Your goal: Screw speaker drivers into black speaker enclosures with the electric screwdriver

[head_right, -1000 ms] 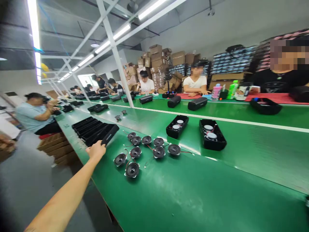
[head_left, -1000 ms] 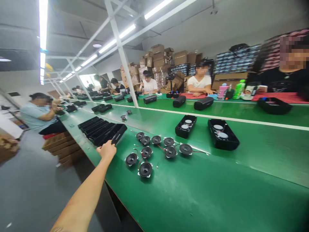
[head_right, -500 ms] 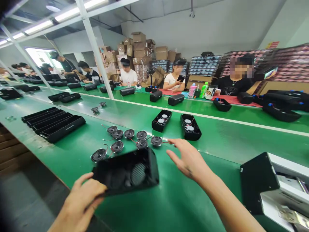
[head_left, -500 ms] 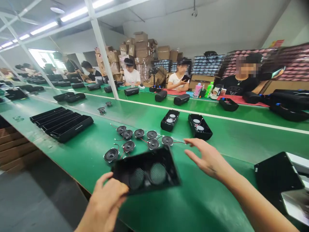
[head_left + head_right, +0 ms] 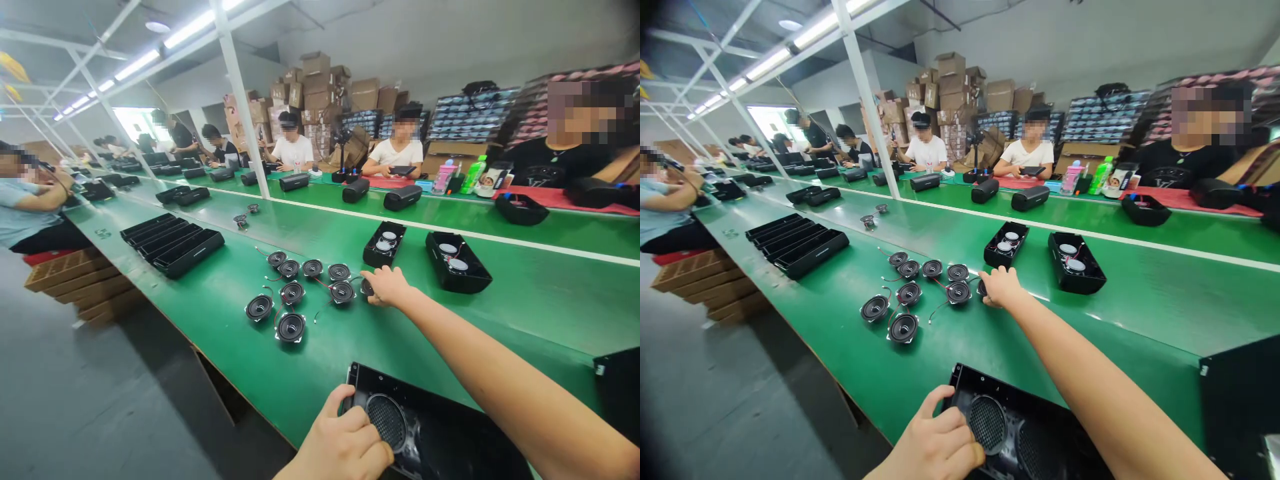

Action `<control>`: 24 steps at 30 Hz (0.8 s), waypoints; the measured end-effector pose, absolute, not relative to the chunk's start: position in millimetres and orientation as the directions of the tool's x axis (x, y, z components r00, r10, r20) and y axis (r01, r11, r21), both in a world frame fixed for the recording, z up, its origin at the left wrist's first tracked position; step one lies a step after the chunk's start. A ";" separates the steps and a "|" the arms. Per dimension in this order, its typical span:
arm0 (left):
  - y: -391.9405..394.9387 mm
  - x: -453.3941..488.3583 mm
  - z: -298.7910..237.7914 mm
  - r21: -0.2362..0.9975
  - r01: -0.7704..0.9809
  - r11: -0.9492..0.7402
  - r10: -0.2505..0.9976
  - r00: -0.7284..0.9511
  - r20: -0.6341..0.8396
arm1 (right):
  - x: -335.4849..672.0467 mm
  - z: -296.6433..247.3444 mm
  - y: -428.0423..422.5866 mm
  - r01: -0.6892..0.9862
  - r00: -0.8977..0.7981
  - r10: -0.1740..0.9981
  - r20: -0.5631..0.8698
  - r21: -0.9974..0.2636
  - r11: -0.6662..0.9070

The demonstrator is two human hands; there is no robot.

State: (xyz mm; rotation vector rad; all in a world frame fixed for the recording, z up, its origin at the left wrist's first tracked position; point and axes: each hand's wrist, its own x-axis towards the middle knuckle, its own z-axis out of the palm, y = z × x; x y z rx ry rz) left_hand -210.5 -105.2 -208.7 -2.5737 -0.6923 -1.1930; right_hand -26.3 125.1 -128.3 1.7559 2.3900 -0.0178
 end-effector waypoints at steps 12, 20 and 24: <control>-38.5 -318.4 -162.0 0.077 0.933 -0.351 0.897 0.312 0.313 | 67.8 -74.0 81.5 0.766 -0.115 0.986 0.119 -0.622 0.164; -9.8 -331.8 -160.5 -0.017 0.926 -0.376 0.917 0.375 0.134 | 117.4 -99.8 2.7 0.263 0.115 0.993 -0.030 -0.963 -0.060; -18.5 -339.2 -146.6 0.064 0.901 -0.429 0.896 0.416 0.155 | 137.1 -129.0 -22.9 0.102 0.189 0.971 -0.149 -0.980 -0.170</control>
